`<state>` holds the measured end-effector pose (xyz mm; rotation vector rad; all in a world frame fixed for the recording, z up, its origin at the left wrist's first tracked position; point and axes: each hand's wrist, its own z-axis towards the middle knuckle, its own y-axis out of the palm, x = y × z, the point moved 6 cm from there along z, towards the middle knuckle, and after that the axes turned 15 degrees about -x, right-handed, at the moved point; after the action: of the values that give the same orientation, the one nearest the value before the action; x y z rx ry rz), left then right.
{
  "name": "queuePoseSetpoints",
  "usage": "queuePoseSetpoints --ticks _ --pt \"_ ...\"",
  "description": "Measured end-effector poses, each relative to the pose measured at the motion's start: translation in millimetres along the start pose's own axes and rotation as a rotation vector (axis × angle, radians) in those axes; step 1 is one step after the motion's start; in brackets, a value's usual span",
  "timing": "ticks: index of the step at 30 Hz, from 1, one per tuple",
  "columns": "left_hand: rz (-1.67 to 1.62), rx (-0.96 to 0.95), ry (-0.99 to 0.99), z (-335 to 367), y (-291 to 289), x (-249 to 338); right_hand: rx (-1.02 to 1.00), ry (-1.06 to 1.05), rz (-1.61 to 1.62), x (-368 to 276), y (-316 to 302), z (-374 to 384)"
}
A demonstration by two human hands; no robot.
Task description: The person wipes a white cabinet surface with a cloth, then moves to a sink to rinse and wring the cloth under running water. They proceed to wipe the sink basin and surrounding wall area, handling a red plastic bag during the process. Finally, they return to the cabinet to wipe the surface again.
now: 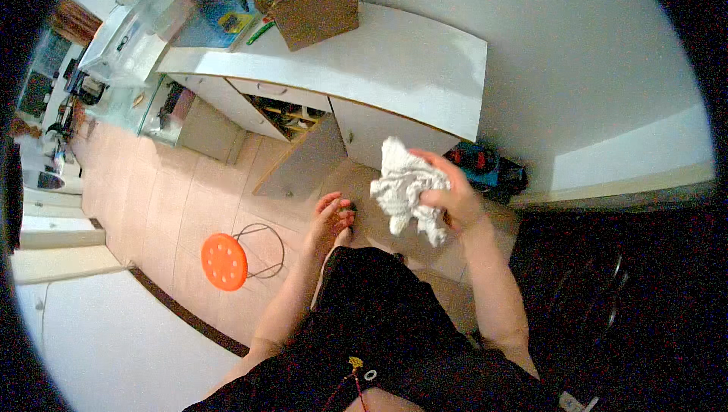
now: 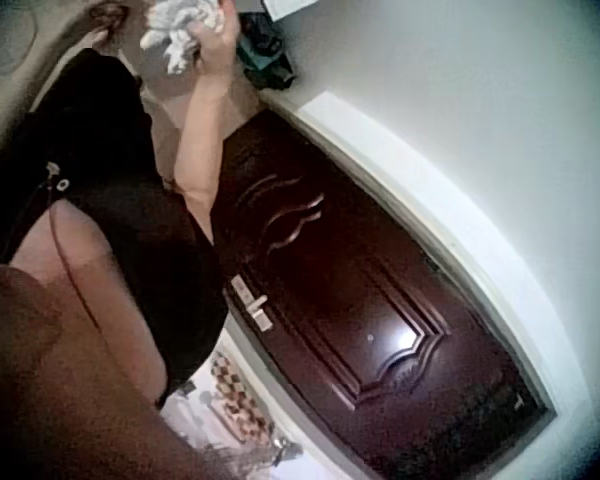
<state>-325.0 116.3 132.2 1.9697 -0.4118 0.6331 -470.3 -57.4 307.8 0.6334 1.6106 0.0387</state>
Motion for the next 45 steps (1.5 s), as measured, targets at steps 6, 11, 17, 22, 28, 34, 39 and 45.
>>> queuePoseSetpoints --ticks 6,11,17,22,28,34,39,45 --pt "0.194 0.016 -0.1 53 -32 52 0.132 -0.253 -0.06 -81 -23 59" --pt "0.089 0.123 -0.205 91 -86 50 0.638 0.167 -0.884 -59 -111 96" --pt "-0.435 0.481 -0.174 104 -167 32 0.72 0.274 -1.47 -7 -105 159" --pt "-0.599 0.587 0.031 122 -214 54 0.659 0.522 -1.581 -3 -65 189" --pt "-0.289 0.646 0.089 172 -225 109 0.68 0.381 -1.69 -9 -70 182" --pt "-0.076 0.719 0.0 218 -241 157 0.628 0.435 -1.644 -5 -70 190" --pt "0.088 0.439 -0.044 253 -196 170 0.655 0.456 -1.65 -8 -73 184" --pt "-0.014 0.38 -0.022 245 -180 168 0.647 0.367 -1.651 -4 -75 179"
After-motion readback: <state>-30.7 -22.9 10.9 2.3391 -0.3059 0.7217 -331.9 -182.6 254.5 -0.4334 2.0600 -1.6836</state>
